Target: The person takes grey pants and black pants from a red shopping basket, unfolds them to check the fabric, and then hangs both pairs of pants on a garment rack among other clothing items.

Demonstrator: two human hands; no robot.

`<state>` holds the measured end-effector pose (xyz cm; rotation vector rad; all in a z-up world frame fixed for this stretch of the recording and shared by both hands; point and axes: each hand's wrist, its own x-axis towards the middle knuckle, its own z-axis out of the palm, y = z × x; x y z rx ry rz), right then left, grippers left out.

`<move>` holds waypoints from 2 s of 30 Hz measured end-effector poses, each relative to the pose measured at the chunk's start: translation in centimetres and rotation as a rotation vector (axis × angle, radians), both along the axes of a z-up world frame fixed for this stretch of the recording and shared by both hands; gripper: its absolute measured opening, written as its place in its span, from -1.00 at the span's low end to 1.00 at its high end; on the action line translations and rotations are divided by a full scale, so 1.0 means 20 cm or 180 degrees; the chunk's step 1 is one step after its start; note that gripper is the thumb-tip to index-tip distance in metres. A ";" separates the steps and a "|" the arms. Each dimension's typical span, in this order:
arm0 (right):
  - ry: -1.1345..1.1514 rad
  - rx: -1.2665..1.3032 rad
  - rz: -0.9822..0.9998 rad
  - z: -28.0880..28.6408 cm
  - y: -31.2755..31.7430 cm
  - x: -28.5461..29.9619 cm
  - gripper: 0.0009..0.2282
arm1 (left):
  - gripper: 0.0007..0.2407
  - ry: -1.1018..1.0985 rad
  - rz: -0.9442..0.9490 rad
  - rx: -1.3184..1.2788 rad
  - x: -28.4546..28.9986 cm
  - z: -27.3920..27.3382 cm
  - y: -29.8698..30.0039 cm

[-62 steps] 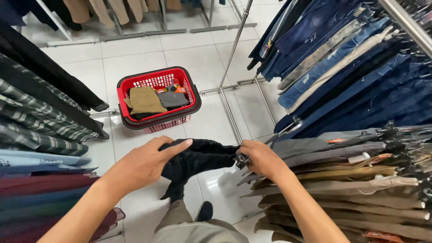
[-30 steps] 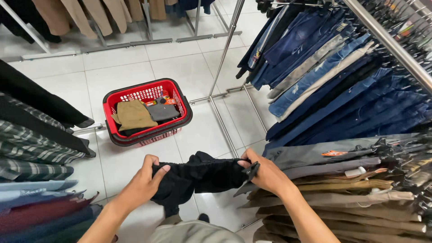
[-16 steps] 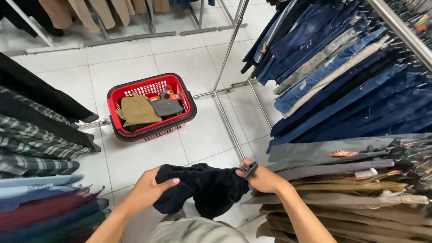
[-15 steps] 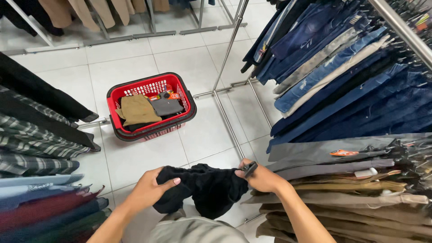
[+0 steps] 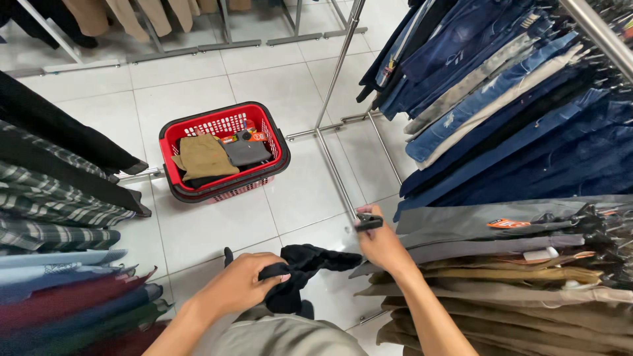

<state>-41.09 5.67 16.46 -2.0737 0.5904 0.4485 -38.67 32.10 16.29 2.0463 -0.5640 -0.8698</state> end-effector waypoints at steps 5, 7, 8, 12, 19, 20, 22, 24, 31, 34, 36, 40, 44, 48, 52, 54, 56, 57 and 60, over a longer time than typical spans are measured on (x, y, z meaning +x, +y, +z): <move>-0.0172 -0.0073 0.0332 0.10 0.23 -0.01 -0.38 | -0.82 -0.0268 -0.0147 -0.0049 0.01 0.00 -0.06; -0.0401 -0.0293 0.0671 0.10 0.30 -0.04 -0.33 | -0.83 -0.0212 -0.0120 -0.0097 0.01 0.00 -0.08; -0.0408 -0.0088 0.0882 0.11 0.33 -0.05 -0.39 | -0.89 -0.0228 -0.0067 -0.0212 0.01 -0.01 -0.09; -0.0687 0.0405 0.0933 0.04 0.38 -0.10 -0.41 | -0.89 -0.0021 0.0154 -0.0103 0.04 0.05 -0.11; -0.0218 0.0823 0.0447 0.01 0.33 -0.13 -0.36 | -0.83 0.0343 0.0366 -0.0060 0.04 0.04 -0.12; -0.0514 0.0979 0.0608 -0.03 0.31 -0.12 -0.46 | -0.84 0.0331 0.0363 -0.0112 0.04 0.02 -0.11; -0.0812 0.1131 0.0768 -0.07 0.27 -0.11 -0.55 | -0.85 0.0318 0.0357 -0.0164 0.04 0.02 -0.11; -0.0744 0.2483 0.0722 -0.07 0.24 -0.11 -0.36 | -0.90 0.0367 0.0338 0.0094 0.04 0.05 -0.11; -0.0831 0.1891 0.0307 -0.08 0.17 -0.07 -0.78 | -0.80 0.0238 -0.0008 0.0087 0.05 0.08 -0.11; -0.0731 0.1762 0.0462 -0.04 0.15 -0.07 -0.72 | -0.79 0.0177 -0.0216 0.0203 0.05 0.07 -0.10; -0.1191 0.1285 0.0372 -0.06 0.13 -0.07 -0.76 | -0.80 -0.0077 -0.0261 0.0168 0.04 0.04 -0.09; -0.1192 0.0919 0.0433 -0.01 0.13 -0.06 -0.50 | -0.77 -0.0184 -0.0192 0.0056 0.03 0.05 -0.09; -0.1463 0.0765 0.0734 0.00 0.17 -0.07 -0.68 | -0.80 0.0077 -0.0052 0.0348 0.02 0.12 -0.09; -0.1644 0.0954 0.0764 0.02 0.20 -0.08 -0.76 | -0.79 0.0007 -0.0081 0.0215 0.02 0.13 -0.06; -0.1887 0.1179 0.0696 -0.07 0.18 -0.08 -0.79 | -0.80 0.0144 -0.0145 0.0458 0.00 0.15 -0.05; -0.1976 0.1300 0.0485 -0.06 0.18 -0.07 -0.81 | -0.78 0.0129 -0.0105 0.0459 0.00 0.13 -0.05; -0.2013 0.1475 0.0403 -0.09 0.16 -0.07 -0.81 | -0.81 0.0131 -0.0014 0.0385 0.00 0.13 -0.04; -0.2050 0.1650 0.0315 -0.10 0.15 -0.06 -0.80 | -0.83 0.0132 0.0072 0.0313 0.01 0.13 -0.03; -0.2239 0.1519 0.0690 -0.10 0.18 -0.08 -0.82 | -0.81 0.0147 0.0029 0.0419 0.01 0.19 -0.05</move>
